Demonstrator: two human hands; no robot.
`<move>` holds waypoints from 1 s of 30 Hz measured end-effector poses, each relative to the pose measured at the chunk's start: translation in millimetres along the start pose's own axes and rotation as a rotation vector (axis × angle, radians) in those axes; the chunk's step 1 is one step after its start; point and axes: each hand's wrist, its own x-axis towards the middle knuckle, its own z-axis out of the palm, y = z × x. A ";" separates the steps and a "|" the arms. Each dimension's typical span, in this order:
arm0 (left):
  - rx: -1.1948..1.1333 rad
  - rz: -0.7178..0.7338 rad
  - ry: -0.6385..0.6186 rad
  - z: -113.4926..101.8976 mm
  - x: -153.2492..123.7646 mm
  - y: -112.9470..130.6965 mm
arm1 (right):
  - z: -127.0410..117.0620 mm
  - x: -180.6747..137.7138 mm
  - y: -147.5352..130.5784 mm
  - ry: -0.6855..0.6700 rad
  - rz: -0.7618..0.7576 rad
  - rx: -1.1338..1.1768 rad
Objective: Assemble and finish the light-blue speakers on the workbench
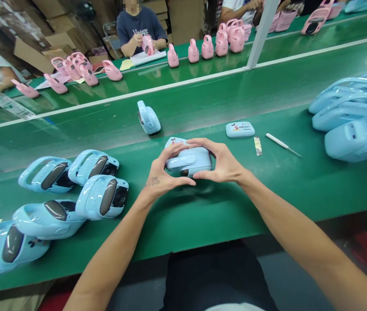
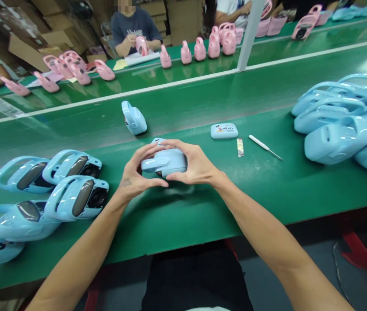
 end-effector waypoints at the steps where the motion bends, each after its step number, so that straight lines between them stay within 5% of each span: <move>1: 0.071 0.004 -0.029 -0.3 0.2 3.8 | 0.9 -0.1 -0.5 -0.033 -0.001 -0.013; 14: 0.110 -0.124 0.131 22.5 -2.6 24.4 | 27.1 -11.1 7.3 0.107 0.430 0.400; 30: -0.042 -0.235 0.129 28.9 -5.6 26.3 | 22.0 -5.4 3.2 0.106 0.489 0.419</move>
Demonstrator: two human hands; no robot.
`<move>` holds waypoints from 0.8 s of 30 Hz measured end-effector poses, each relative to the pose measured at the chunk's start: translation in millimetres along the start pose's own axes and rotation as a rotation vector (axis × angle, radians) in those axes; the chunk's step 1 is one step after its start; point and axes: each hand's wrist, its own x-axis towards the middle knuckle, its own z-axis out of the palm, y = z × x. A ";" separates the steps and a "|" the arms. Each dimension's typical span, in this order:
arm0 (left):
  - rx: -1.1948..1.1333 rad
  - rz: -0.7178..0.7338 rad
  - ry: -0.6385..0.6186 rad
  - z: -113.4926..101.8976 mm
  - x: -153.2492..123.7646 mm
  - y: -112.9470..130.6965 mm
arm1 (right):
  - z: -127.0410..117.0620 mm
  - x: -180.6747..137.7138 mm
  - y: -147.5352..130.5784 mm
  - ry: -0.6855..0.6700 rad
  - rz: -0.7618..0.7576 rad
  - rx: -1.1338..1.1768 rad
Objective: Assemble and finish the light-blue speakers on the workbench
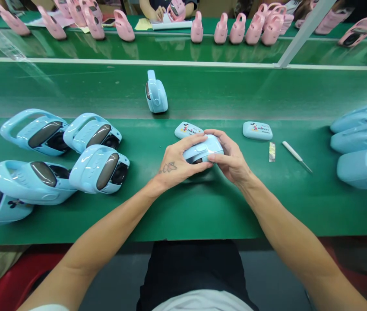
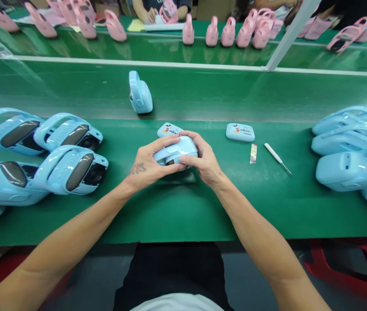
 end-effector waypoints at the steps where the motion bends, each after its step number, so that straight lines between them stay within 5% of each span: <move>1: -0.007 0.008 0.006 -0.9 0.7 -1.7 | -2.3 1.6 -0.1 0.000 0.002 0.003; 6: -0.167 0.045 0.118 1.8 5.1 -22.2 | -18.3 13.4 8.7 0.087 -0.009 0.123; 10: -0.189 -0.059 0.156 11.8 2.1 -35.6 | -24.0 21.2 19.6 0.084 -0.009 0.207; 18: 0.126 -0.131 0.018 14.4 -5.5 -26.1 | -11.9 16.1 25.7 0.273 -0.164 -0.092; 24: 0.109 -0.097 0.067 21.5 -6.2 -26.6 | -8.2 18.8 31.7 0.400 -0.146 -0.241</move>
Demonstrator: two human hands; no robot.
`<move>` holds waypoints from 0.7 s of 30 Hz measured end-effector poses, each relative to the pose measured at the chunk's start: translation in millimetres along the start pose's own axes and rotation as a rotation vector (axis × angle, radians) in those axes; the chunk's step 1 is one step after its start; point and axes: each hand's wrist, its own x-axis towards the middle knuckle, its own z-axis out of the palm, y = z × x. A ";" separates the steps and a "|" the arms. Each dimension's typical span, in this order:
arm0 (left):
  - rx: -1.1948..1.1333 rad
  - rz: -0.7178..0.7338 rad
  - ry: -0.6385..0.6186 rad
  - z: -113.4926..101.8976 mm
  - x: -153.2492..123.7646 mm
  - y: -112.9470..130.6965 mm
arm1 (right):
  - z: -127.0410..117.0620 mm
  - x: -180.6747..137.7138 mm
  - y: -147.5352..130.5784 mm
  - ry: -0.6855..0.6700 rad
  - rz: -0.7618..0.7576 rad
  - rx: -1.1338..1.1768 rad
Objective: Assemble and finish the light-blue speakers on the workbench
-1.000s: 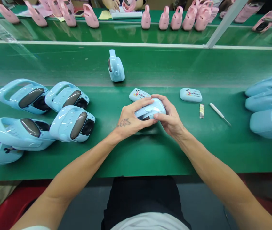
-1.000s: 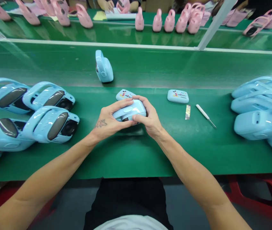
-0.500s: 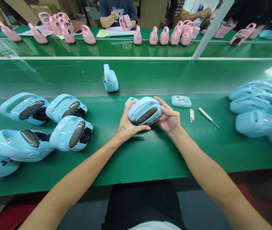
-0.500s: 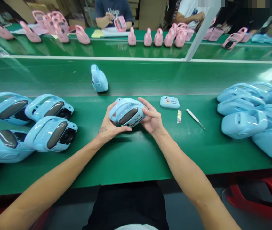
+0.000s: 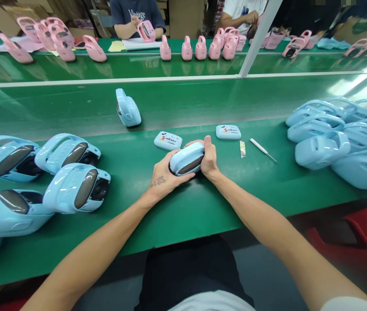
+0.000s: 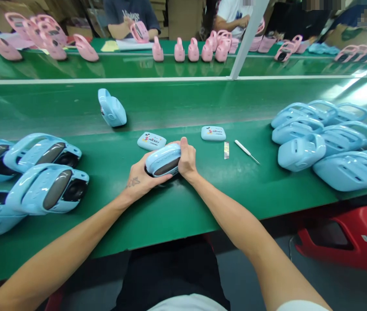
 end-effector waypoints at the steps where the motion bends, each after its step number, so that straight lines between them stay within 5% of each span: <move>1: -0.014 -0.004 0.011 1.0 -0.3 0.2 | 0.7 1.0 1.1 0.017 -0.004 -0.030; 7: -0.023 -0.020 0.001 -0.2 -0.9 -0.2 | 3.6 6.2 3.4 0.001 0.062 0.045; 11: -0.052 -0.041 -0.046 -2.9 -0.3 -8.0 | -7.4 15.2 -3.2 -0.221 0.143 0.264; 16: -0.177 -0.022 -0.075 -2.4 0.9 -19.3 | -26.4 21.3 -12.7 -0.454 0.032 0.251; 21: -0.392 0.006 0.037 -0.2 -4.8 -24.6 | -29.1 19.6 -15.1 -0.290 0.138 0.239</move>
